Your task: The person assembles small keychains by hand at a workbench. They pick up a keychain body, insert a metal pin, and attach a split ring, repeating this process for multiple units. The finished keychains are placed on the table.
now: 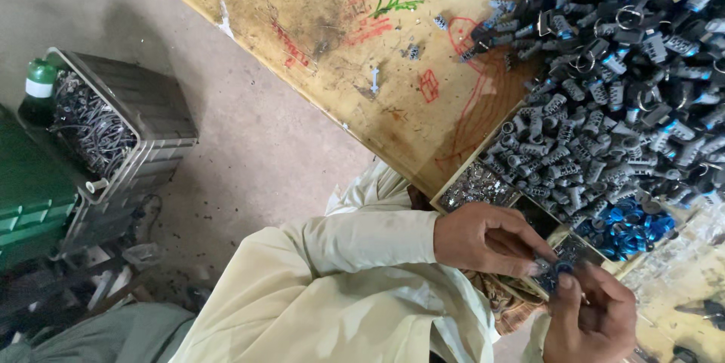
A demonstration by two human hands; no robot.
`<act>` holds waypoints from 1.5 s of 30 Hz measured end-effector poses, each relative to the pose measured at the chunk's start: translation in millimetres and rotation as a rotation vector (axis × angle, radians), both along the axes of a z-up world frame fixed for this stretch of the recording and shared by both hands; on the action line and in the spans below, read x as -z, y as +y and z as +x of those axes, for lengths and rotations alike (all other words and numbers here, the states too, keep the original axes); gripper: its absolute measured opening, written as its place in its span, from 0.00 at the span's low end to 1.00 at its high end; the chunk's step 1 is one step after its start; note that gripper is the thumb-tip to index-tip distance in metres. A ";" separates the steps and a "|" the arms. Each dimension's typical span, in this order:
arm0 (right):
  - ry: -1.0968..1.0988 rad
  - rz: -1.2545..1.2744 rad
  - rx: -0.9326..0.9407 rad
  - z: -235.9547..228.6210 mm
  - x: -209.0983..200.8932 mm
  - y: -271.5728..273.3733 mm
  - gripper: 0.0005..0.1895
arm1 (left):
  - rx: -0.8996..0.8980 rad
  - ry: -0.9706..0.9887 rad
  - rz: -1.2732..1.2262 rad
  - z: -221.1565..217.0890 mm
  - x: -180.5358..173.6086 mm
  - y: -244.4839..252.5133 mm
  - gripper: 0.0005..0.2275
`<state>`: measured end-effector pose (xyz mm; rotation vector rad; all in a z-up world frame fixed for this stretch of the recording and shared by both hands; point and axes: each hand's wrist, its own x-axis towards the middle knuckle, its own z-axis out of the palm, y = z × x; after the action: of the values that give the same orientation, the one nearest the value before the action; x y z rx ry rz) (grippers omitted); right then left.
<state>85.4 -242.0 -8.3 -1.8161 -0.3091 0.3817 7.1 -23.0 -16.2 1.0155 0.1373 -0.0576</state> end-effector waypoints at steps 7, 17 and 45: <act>0.150 0.134 -0.065 -0.5 13.8 -6.2 0.06 | -0.102 -0.141 0.531 -4.1 -22.3 9.6 0.14; 1.082 0.496 -0.267 11.7 13.6 -20.4 0.18 | 0.000 -0.365 0.694 -10.1 -23.6 12.8 0.12; 0.454 0.308 0.217 73.0 25.2 -52.8 0.13 | -0.027 -0.111 0.348 0.1 -19.9 4.7 0.10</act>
<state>158.3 -294.9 -33.4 -1.3974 0.1401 0.5466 7.2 -18.2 3.7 1.3613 0.0598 0.0489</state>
